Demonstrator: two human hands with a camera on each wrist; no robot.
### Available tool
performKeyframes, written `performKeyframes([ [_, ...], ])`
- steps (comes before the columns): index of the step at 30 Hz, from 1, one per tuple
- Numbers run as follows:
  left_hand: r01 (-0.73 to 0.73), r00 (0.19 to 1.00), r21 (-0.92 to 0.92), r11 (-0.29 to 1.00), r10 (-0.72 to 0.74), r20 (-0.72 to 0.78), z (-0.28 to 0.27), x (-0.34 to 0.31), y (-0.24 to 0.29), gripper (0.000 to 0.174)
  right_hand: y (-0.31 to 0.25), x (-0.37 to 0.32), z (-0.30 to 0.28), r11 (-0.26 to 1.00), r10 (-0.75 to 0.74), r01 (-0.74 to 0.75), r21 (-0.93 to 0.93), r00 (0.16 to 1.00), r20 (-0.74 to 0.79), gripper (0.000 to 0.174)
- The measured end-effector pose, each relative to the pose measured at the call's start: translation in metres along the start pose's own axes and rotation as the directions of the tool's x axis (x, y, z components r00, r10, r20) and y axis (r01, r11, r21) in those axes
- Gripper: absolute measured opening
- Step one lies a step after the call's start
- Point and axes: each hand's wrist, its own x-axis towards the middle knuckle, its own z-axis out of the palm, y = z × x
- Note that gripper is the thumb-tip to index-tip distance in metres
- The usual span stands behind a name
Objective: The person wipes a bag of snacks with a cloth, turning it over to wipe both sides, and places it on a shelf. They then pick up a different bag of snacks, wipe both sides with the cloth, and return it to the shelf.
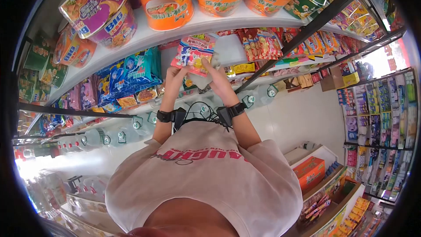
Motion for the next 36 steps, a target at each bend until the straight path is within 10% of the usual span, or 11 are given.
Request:
performKeyframes([
  [3,-0.119,0.992,-0.073,0.99,0.115,-0.051,-0.001,-0.017,0.003,0.046,0.011,-0.004,-0.003,0.99,-0.095,0.082,-0.114,0.989,-0.116,0.046],
  [6,-0.051,0.998,-0.622,0.782,0.061,-0.006,-0.018,-0.018,-0.011,0.059,0.006,-0.018,-0.005,0.983,-0.118,0.097,-0.156,0.984,-0.133,0.046],
  [11,0.143,0.979,-0.674,0.725,-0.001,0.206,-0.015,-0.022,-0.02,0.057,0.013,-0.062,-0.015,0.829,-0.097,-0.013,-0.559,0.981,-0.167,0.043],
  [15,0.429,0.902,-0.603,0.673,-0.353,0.247,-0.002,-0.031,0.007,0.038,0.026,-0.091,0.003,0.796,-0.119,-0.016,-0.606,0.976,-0.182,0.04],
  [18,0.353,0.931,-0.704,0.616,-0.301,0.204,0.015,-0.034,0.007,0.036,0.033,-0.105,-0.015,0.851,-0.289,-0.035,-0.523,0.801,-0.524,0.043],
  [22,0.171,0.985,-0.691,0.702,-0.137,0.105,0.039,-0.039,0.003,0.035,-0.006,-0.127,0.002,0.775,-0.61,0.275,-0.569,0.565,-0.556,0.046],
  [25,0.349,0.937,-0.688,0.637,-0.216,0.275,0.07,-0.05,0.01,0.037,-0.006,-0.146,-0.007,0.272,-0.736,0.135,-0.953,0.668,-0.115,0.046],
  [27,0.493,0.87,-0.649,0.58,-0.349,0.348,0.1,-0.068,0.01,0.043,-0.013,-0.153,0.029,-0.035,-0.732,0.306,-0.951,0.641,0.233,0.053],
  [30,0.446,0.895,-0.576,0.685,-0.315,0.317,0.139,-0.094,-0.011,0.047,-0.01,-0.183,0.02,-0.278,-0.687,0.085,-0.957,0.678,0.26,0.061],
  [36,0.514,0.782,-0.26,0.818,-0.322,0.534,0.199,-0.165,-0.005,0.047,-0.034,-0.254,-0.056,0.224,-0.844,0.103,-0.969,0.518,-0.14,0.045],
])
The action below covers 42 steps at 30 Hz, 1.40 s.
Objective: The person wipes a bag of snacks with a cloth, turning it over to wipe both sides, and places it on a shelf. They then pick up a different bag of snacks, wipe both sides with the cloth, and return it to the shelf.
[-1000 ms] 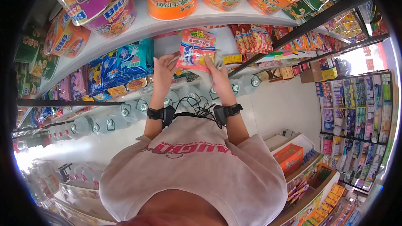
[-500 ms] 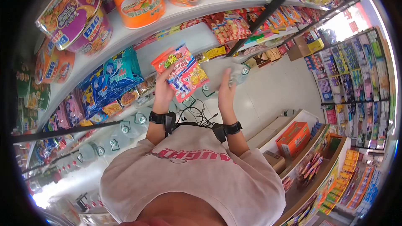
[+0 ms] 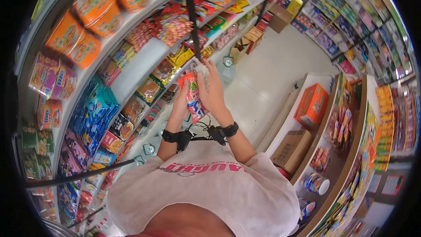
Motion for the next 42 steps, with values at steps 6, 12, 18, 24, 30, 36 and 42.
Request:
performKeyframes([
  [6,0.128,0.987,-0.082,0.988,-0.119,0.105,0.049,-0.032,-0.063,0.054,0.018,-0.045,-0.081,0.995,0.056,-0.057,-0.079,0.998,-0.023,0.041],
  [12,0.045,0.999,-0.028,0.999,-0.045,0.02,0.078,-0.061,-0.072,0.071,-0.021,-0.099,-0.095,0.967,-0.214,0.227,-0.114,0.97,0.118,0.043],
  [18,-0.002,0.995,0.23,0.973,-0.022,0.101,0.093,-0.073,-0.079,0.075,-0.013,-0.087,-0.116,0.978,-0.193,0.196,-0.075,0.98,0.05,0.039],
  [24,0.074,0.994,0.329,0.941,-0.096,0.051,0.078,-0.095,-0.064,0.067,-0.041,-0.094,-0.118,0.973,-0.184,0.191,-0.126,0.981,0.065,0.037],
  [30,-0.003,0.994,-0.135,0.991,0.017,0.103,0.059,-0.109,-0.034,0.052,-0.073,-0.103,-0.091,0.926,-0.296,0.316,-0.208,0.947,0.124,0.042],
  [36,0.05,0.929,-0.505,0.862,0.145,0.339,-0.009,-0.071,-0.028,0.048,-0.078,-0.113,-0.084,0.891,-0.325,0.384,-0.242,0.912,0.252,0.045],
  [42,-0.029,0.989,-0.42,0.907,0.088,0.12,0.01,-0.066,0.005,0.055,-0.094,-0.132,-0.081,0.836,-0.382,0.499,-0.226,0.827,0.413,0.051],
])
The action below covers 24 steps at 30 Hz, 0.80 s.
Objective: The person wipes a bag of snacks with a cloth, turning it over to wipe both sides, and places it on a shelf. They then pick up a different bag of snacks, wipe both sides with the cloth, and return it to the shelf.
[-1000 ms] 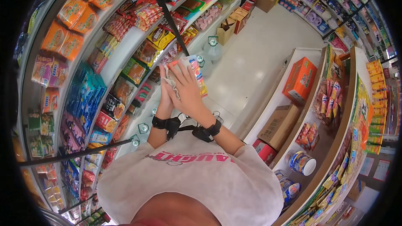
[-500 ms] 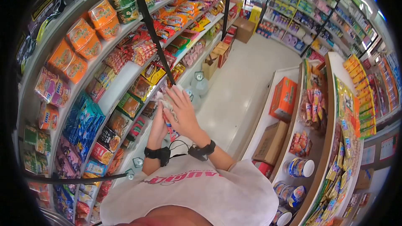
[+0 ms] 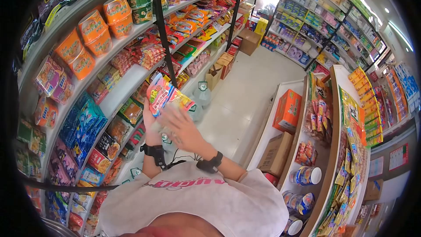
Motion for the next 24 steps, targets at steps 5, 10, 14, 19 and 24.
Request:
performKeyframes([
  [5,0.051,0.995,-0.06,0.997,-0.045,0.086,0.047,-0.02,-0.019,0.055,0.062,-0.001,-0.015,0.746,0.591,-0.437,0.503,0.782,-0.197,0.052],
  [10,-0.037,0.998,0.282,0.959,0.053,-0.047,0.042,-0.011,-0.023,0.057,0.046,-0.015,-0.04,0.284,0.71,-0.453,0.845,0.691,0.132,0.046],
  [14,-0.289,0.928,0.779,0.557,0.362,0.086,0.045,-0.012,-0.02,0.056,0.074,-0.036,-0.016,0.33,0.709,-0.481,0.812,0.694,0.123,0.043],
  [19,-0.529,0.846,0.66,0.534,0.274,0.457,0.066,-0.024,-0.045,0.065,0.097,-0.037,0.006,0.596,0.705,-0.505,0.624,0.701,-0.106,0.049],
  [24,-0.184,0.978,0.448,0.875,0.119,0.168,0.059,-0.024,-0.045,0.062,0.004,-0.003,0.0,0.975,0.221,-0.194,0.109,0.908,-0.357,0.06],
])
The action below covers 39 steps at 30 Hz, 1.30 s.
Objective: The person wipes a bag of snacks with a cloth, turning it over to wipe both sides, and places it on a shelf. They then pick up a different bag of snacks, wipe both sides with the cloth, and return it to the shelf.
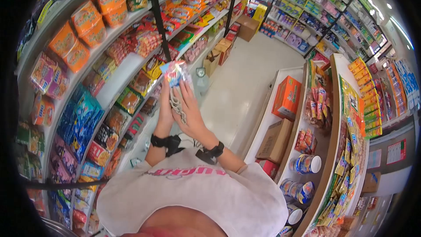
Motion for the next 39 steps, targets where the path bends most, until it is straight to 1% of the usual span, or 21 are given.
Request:
performKeyframes([
  [1,0.096,0.995,-0.128,0.987,-0.093,0.025,-0.005,0.001,0.007,0.057,0.002,-0.003,0.0,1.0,-0.027,0.028,-0.007,0.997,0.078,0.063],
  [3,0.135,0.988,-0.205,0.969,-0.148,-0.052,-0.013,0.006,0.006,0.049,0.016,-0.001,-0.006,0.995,-0.093,0.098,-0.008,0.969,0.228,0.068],
  [4,0.15,0.981,-0.243,0.958,-0.175,-0.084,-0.011,0.004,0.01,0.045,0.022,0.001,-0.006,0.998,-0.048,0.043,0.041,0.986,0.157,0.066],
  [5,0.187,0.981,-0.321,0.929,-0.196,0.003,-0.005,-0.001,0.014,0.044,0.029,0.004,-0.006,0.996,0.0,-0.007,0.087,0.997,0.082,0.064],
  [8,0.209,0.978,-0.183,0.961,-0.2,0.064,-0.001,-0.005,-0.002,0.045,0.038,0.027,-0.005,0.991,0.094,-0.088,0.103,0.994,-0.051,0.049],
  [9,0.247,0.968,-0.212,0.946,-0.229,0.106,0.003,-0.011,-0.006,0.048,0.036,0.033,-0.008,0.991,0.113,-0.107,0.087,0.991,-0.076,0.043],
  [12,0.12,0.993,-0.285,0.951,-0.119,0.019,0.019,-0.017,0.002,0.057,0.023,0.046,-0.013,0.989,-0.062,0.06,-0.133,0.998,-0.006,0.047],
  [13,0.067,0.994,-0.251,0.966,-0.085,-0.062,0.023,-0.017,0.016,0.057,0.019,0.045,-0.012,0.988,-0.108,0.112,-0.107,0.993,0.039,0.051],
  [15,0.273,0.95,-0.547,0.791,-0.133,0.282,-0.027,-0.001,0.009,0.054,0.004,0.036,-0.01,0.981,-0.156,0.172,-0.09,0.974,0.163,0.055],
  [16,0.395,0.889,-0.639,0.66,-0.099,0.447,-0.02,-0.001,0.031,0.053,-0.003,0.029,-0.01,0.976,-0.182,0.205,-0.081,0.958,0.223,0.058],
  [17,0.054,0.991,-0.33,0.942,-0.091,-0.096,-0.002,-0.017,0.041,0.055,-0.005,0.02,-0.007,0.973,-0.189,0.219,-0.072,0.938,0.289,0.064],
  [20,0.071,0.99,-0.435,0.897,-0.116,-0.078,-0.066,0.023,0.01,0.054,0.001,0.003,-0.002,0.968,-0.251,0.233,0.093,0.912,0.325,0.066],
  [23,0.035,0.967,-0.451,0.892,-0.145,-0.211,-0.048,0.013,0.017,0.056,0.021,0.001,-0.01,0.964,-0.264,0.254,0.073,0.909,0.321,0.06],
  [25,0.036,0.958,-0.472,0.881,-0.164,-0.233,-0.035,0.006,0.026,0.056,0.022,0.006,-0.015,0.988,-0.019,0.005,0.156,0.996,0.089,0.052],
  [27,0.059,0.968,-0.471,0.88,-0.166,-0.189,-0.028,0.002,0.028,0.057,0.028,0.011,-0.02,0.859,0.302,-0.269,0.435,0.953,-0.006,0.045],
  [29,0.018,0.987,-0.439,0.898,-0.088,-0.138,-0.021,-0.004,0.029,0.051,0.038,0.013,-0.02,0.424,0.601,-0.472,0.773,0.785,0.15,0.041],
  [30,-0.006,0.992,-0.422,0.907,-0.047,-0.113,-0.018,-0.007,0.028,0.049,0.037,0.01,-0.019,0.44,0.588,-0.507,0.741,0.787,0.189,0.041],
  [31,-0.088,0.976,-0.085,0.992,0.069,-0.206,-0.016,-0.01,0.023,0.041,0.033,0.006,-0.016,0.454,0.575,-0.539,0.709,0.786,0.228,0.042],
  [34,-0.067,0.993,0.124,0.99,0.078,-0.087,-0.017,-0.012,0.032,0.042,0.03,-0.002,-0.016,0.518,0.557,-0.587,0.622,0.783,0.276,0.042],
  [38,-0.019,0.993,0.045,0.999,0.024,-0.112,-0.012,-0.018,0.036,0.042,0.04,-0.013,-0.021,0.603,0.539,-0.618,0.506,0.782,0.313,0.041],
  [39,-0.004,0.993,0.04,0.999,0.009,-0.115,-0.014,-0.018,0.035,0.042,0.041,-0.015,-0.022,0.618,0.535,-0.59,0.52,0.8,0.272,0.041],
])
